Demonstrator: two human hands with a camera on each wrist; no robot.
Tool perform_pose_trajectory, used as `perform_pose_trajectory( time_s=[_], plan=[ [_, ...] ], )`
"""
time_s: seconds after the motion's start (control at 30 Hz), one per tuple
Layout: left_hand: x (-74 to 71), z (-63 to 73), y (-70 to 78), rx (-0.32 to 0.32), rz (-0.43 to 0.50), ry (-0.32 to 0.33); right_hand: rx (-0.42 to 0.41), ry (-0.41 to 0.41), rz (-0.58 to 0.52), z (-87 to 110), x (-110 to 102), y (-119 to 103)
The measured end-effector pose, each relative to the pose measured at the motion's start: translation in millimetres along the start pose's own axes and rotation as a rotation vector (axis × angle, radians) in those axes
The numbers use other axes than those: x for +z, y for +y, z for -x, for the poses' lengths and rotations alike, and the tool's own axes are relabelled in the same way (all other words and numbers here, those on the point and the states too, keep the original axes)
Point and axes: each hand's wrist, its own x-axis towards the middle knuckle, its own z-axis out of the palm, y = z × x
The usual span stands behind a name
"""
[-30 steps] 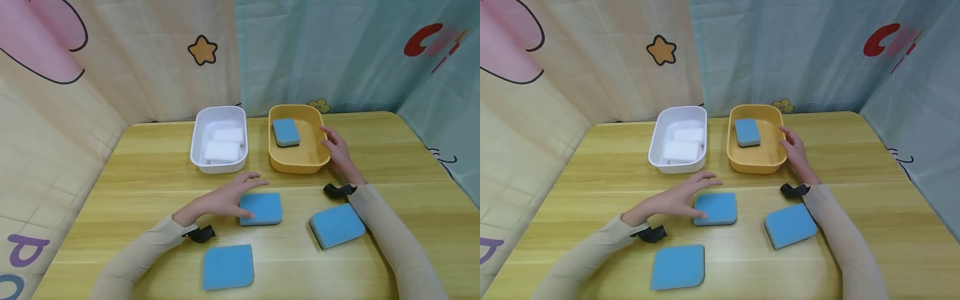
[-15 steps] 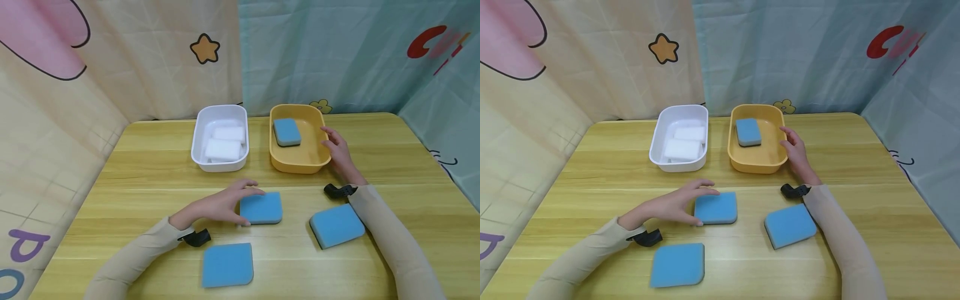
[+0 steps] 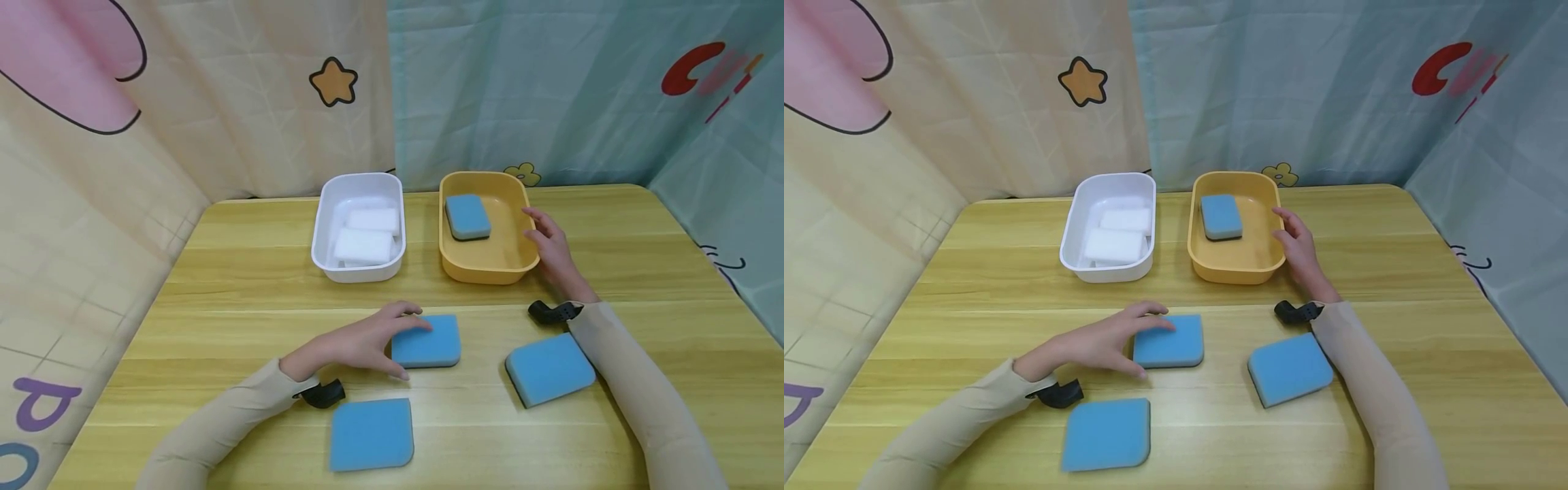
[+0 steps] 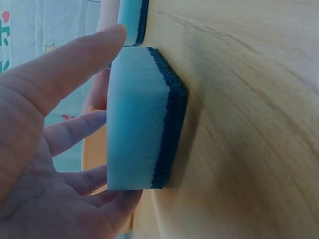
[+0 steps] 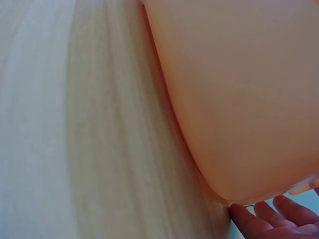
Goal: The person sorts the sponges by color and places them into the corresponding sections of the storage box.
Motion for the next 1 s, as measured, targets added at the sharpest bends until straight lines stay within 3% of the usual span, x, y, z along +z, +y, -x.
perform_pose_trajectory(
  time_s=[0.3, 1.0],
  plan=[
    [3.0, -1.4, -0.8, 0.04, -0.056, 0.025, -0.011, 0.002, 0.005, 0.5, -0.6, 1.0],
    [5.8, -5.0, -3.3, 0.063, -0.095, 0.046, 0.001, -0.003, 0.025, 1.1, 0.1, 0.6]
  ],
)
